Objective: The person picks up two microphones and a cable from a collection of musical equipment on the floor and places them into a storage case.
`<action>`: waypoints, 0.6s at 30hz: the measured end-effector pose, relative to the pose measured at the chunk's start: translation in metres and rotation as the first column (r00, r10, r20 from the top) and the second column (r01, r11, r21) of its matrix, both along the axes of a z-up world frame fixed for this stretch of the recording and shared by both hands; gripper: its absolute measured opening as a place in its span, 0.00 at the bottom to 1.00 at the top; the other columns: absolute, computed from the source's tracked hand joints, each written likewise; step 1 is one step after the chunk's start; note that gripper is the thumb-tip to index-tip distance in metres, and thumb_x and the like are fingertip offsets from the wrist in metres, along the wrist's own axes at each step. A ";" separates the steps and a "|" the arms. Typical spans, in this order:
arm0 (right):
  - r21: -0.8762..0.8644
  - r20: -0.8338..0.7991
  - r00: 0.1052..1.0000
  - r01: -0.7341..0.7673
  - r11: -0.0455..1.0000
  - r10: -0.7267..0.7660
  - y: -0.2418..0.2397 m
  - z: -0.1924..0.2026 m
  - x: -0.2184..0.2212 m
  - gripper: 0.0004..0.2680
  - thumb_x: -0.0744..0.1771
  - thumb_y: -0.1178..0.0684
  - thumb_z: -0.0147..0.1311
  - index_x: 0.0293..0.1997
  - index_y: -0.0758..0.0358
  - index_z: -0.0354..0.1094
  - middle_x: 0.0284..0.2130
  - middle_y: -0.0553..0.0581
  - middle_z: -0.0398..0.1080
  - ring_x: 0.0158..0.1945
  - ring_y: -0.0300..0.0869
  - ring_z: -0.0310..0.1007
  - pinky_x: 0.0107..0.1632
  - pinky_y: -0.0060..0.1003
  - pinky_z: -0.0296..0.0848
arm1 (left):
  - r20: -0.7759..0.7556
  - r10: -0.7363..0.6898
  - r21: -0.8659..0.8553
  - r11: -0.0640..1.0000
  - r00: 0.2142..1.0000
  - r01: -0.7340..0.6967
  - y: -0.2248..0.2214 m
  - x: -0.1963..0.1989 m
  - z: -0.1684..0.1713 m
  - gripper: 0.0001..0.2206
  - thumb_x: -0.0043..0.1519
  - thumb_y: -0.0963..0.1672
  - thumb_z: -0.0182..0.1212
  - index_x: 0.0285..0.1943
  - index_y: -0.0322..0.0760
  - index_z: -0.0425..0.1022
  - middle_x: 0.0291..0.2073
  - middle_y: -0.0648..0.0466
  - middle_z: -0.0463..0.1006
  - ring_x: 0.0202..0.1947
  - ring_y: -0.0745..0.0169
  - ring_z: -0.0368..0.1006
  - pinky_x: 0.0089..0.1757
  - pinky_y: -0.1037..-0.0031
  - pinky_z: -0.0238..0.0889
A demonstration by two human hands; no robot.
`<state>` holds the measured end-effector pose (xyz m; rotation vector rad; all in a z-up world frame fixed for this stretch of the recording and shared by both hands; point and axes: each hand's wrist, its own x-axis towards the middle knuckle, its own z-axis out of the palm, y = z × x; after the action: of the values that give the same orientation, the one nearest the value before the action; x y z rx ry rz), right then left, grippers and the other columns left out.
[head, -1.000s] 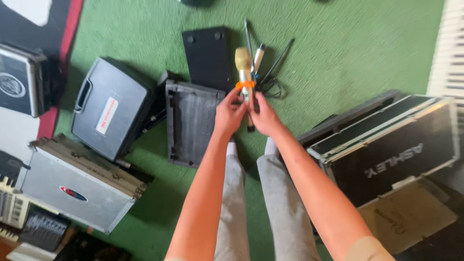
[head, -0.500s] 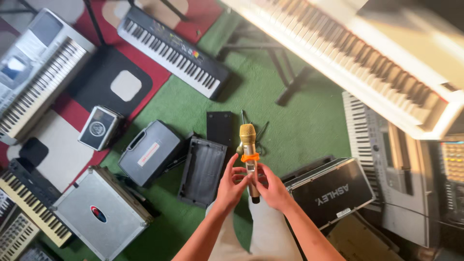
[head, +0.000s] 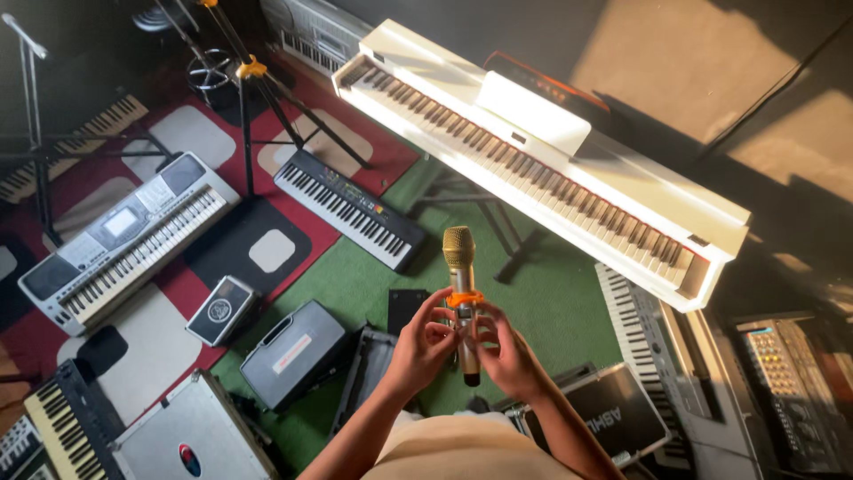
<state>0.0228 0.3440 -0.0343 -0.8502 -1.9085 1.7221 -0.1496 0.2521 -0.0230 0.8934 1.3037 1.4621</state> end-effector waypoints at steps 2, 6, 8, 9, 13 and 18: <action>-0.040 0.020 1.000 -0.002 0.999 0.003 0.005 0.018 0.005 0.31 0.66 0.60 0.56 0.76 0.52 0.38 0.50 0.55 0.72 0.48 0.40 0.77 0.48 0.37 0.81 | -0.026 0.005 0.002 1.000 1.000 -0.004 0.005 0.006 0.014 0.32 0.59 0.36 0.63 0.75 0.39 0.59 0.47 0.53 0.74 0.38 0.72 0.77 0.40 0.79 0.72; 0.026 -0.098 0.994 -0.042 0.999 0.044 0.015 0.041 0.005 0.36 0.65 0.63 0.56 0.78 0.50 0.30 0.51 0.58 0.72 0.49 0.41 0.76 0.48 0.37 0.80 | -0.049 0.005 0.089 0.996 0.999 -0.001 0.013 0.011 0.032 0.32 0.60 0.35 0.64 0.75 0.38 0.60 0.47 0.53 0.72 0.37 0.73 0.75 0.41 0.80 0.70; 0.026 -0.038 0.998 -0.044 0.999 0.045 0.013 0.051 0.013 0.33 0.66 0.63 0.55 0.78 0.51 0.34 0.53 0.57 0.69 0.51 0.42 0.76 0.47 0.38 0.80 | -0.108 0.027 0.082 0.996 0.994 -0.018 0.011 0.017 0.041 0.30 0.61 0.35 0.65 0.74 0.37 0.62 0.47 0.53 0.73 0.36 0.73 0.74 0.41 0.80 0.70; 0.039 -0.013 0.999 -0.047 0.998 0.048 0.016 0.053 0.014 0.32 0.66 0.63 0.54 0.78 0.51 0.35 0.54 0.57 0.68 0.52 0.42 0.76 0.46 0.39 0.80 | -0.143 0.040 0.092 0.995 0.989 -0.027 0.014 0.017 0.043 0.30 0.61 0.36 0.65 0.74 0.36 0.63 0.47 0.53 0.73 0.36 0.73 0.73 0.41 0.80 0.70; 0.023 -0.071 0.994 -0.080 0.997 0.081 0.019 0.058 0.020 0.31 0.67 0.61 0.55 0.78 0.52 0.37 0.54 0.58 0.69 0.54 0.43 0.76 0.50 0.39 0.79 | -0.117 0.054 0.101 0.994 0.992 -0.042 0.014 0.028 0.053 0.29 0.61 0.36 0.65 0.73 0.37 0.64 0.46 0.53 0.73 0.37 0.74 0.73 0.43 0.79 0.71; 0.065 -0.044 0.995 -0.089 0.994 0.092 0.022 0.067 0.029 0.30 0.67 0.60 0.55 0.77 0.53 0.39 0.55 0.58 0.69 0.54 0.43 0.76 0.51 0.40 0.81 | -0.086 0.065 0.059 0.996 0.994 -0.060 0.013 0.040 0.068 0.28 0.62 0.38 0.66 0.73 0.37 0.65 0.44 0.54 0.73 0.39 0.74 0.74 0.43 0.79 0.71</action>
<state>0.0517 0.3665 0.0323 -0.7039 -1.9862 1.7081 -0.1094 0.2649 0.0449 0.9710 1.3716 1.5295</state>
